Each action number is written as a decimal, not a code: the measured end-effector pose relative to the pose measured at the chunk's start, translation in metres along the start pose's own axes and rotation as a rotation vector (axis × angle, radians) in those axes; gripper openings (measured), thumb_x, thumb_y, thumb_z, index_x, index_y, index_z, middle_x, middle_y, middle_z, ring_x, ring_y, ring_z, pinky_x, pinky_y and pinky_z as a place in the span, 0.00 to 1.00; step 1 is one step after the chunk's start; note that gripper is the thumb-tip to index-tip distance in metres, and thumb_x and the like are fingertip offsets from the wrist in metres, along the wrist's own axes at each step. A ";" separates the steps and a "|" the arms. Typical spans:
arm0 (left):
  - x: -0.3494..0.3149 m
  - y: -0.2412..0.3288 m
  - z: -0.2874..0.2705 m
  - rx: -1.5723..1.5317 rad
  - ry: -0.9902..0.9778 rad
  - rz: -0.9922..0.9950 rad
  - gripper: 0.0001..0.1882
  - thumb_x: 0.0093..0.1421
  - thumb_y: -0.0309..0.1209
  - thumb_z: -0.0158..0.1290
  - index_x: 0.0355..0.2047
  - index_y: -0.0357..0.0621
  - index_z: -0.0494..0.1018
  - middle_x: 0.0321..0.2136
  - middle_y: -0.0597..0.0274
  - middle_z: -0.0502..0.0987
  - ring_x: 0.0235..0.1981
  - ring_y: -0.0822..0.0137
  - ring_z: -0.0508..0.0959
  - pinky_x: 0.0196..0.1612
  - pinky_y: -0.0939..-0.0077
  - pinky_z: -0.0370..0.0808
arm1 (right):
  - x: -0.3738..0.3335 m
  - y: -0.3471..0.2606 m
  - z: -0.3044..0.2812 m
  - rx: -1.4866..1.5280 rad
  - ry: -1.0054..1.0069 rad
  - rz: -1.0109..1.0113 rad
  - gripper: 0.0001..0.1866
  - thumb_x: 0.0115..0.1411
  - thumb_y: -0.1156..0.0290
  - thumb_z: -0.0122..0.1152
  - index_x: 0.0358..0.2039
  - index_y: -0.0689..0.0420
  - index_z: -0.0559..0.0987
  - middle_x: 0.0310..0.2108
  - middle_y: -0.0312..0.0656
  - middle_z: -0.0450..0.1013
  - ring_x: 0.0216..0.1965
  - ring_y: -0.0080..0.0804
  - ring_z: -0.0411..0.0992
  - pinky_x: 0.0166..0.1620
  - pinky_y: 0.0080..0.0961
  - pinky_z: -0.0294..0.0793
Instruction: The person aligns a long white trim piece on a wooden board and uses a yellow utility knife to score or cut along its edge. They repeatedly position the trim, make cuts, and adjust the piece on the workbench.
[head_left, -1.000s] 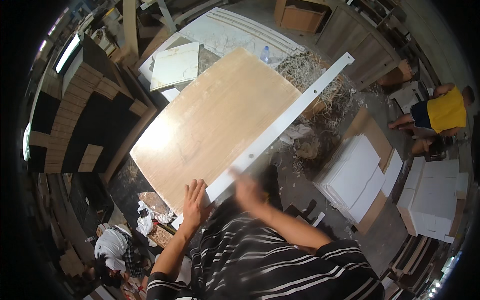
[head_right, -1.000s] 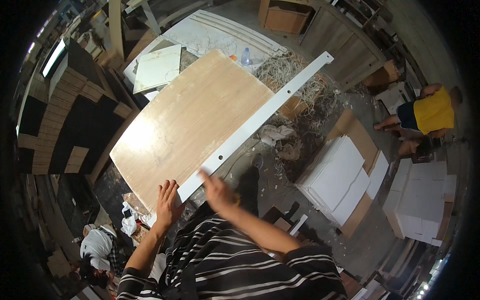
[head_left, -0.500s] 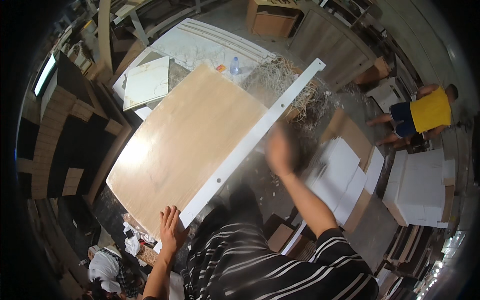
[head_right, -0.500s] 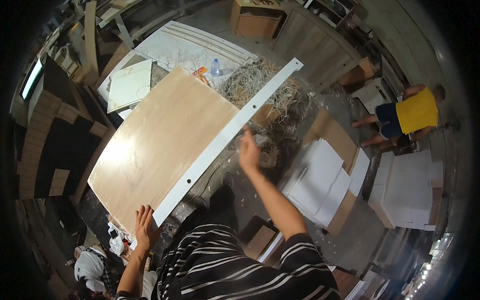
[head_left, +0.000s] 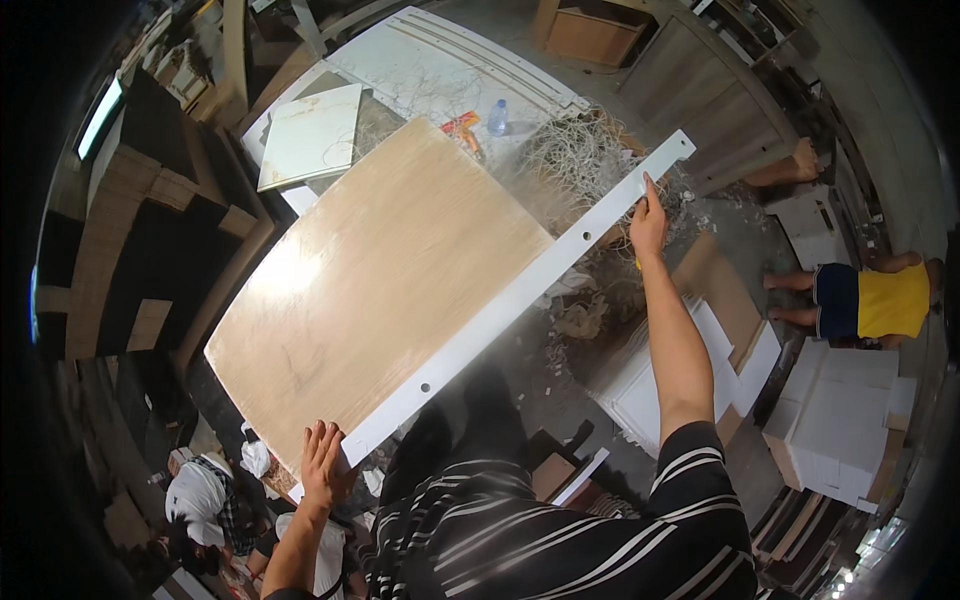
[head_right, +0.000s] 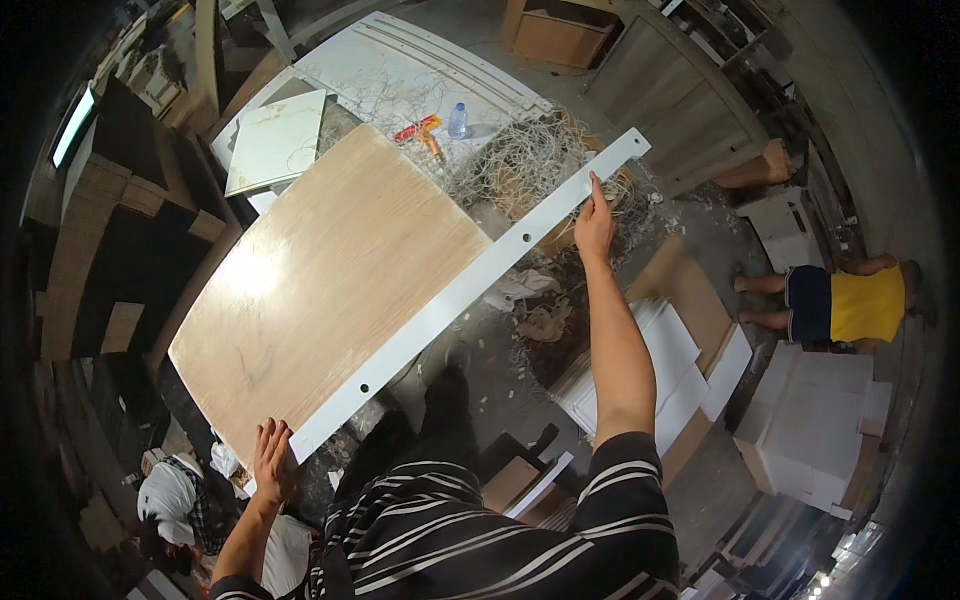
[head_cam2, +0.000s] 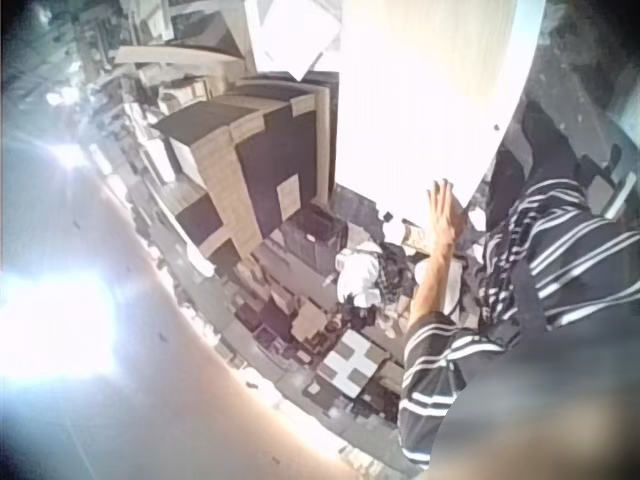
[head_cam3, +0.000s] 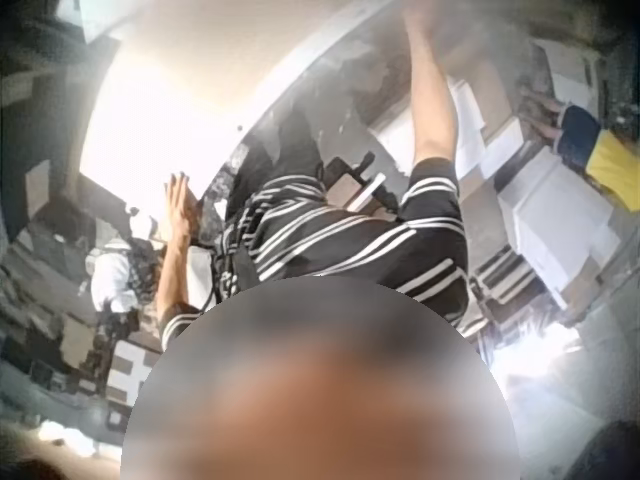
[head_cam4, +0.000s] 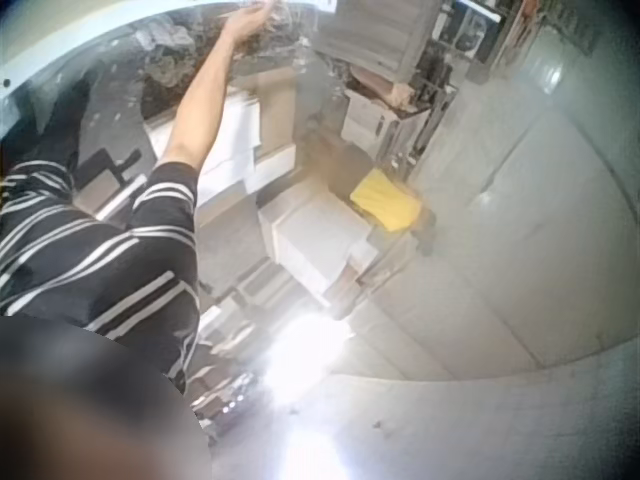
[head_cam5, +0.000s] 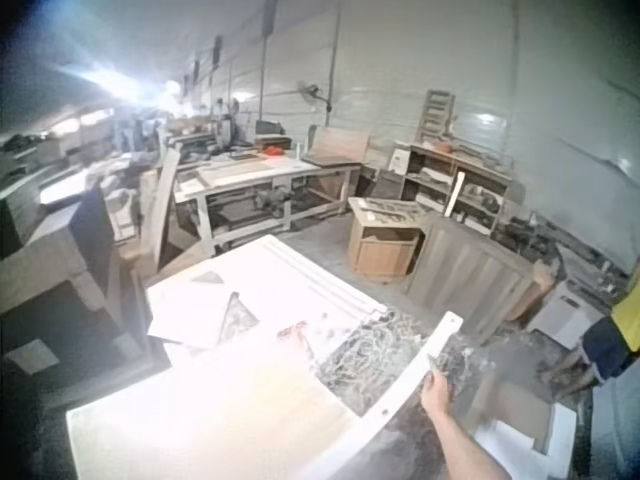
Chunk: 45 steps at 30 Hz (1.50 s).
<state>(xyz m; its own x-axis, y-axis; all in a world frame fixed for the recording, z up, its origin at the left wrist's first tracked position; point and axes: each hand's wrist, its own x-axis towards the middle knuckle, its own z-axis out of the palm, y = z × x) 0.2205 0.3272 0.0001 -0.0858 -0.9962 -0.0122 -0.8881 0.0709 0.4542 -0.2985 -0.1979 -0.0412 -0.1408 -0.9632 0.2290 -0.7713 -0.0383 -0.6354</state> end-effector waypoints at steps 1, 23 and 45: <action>0.001 0.001 -0.001 0.005 -0.003 -0.003 0.45 0.41 0.27 0.69 0.63 0.34 0.67 0.66 0.44 0.67 0.71 0.40 0.60 0.71 0.35 0.51 | -0.004 -0.006 0.001 0.023 -0.016 -0.002 0.28 0.70 0.76 0.46 0.69 0.41 0.68 0.31 0.48 0.76 0.28 0.38 0.71 0.35 0.35 0.71; 0.019 0.002 0.008 -0.053 0.120 0.058 0.39 0.46 0.29 0.68 0.60 0.39 0.70 0.64 0.48 0.69 0.68 0.43 0.63 0.70 0.40 0.56 | -0.362 -0.197 0.074 0.371 -0.041 -0.156 0.25 0.67 0.83 0.43 0.65 0.63 0.68 0.58 0.59 0.72 0.58 0.56 0.73 0.60 0.39 0.72; 0.018 0.003 0.016 -0.192 0.194 0.039 0.34 0.48 0.25 0.67 0.57 0.36 0.70 0.61 0.46 0.70 0.67 0.41 0.64 0.70 0.38 0.57 | -0.505 -0.228 0.030 0.535 -0.508 -0.089 0.28 0.67 0.79 0.49 0.68 0.50 0.70 0.34 0.48 0.78 0.35 0.43 0.79 0.40 0.32 0.78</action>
<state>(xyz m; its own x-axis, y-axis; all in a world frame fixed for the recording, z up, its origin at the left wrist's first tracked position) 0.2090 0.3101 -0.0129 -0.0138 -0.9852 0.1706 -0.7824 0.1169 0.6117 -0.0329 0.2895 -0.0336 0.3129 -0.9497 0.0092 -0.3400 -0.1211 -0.9326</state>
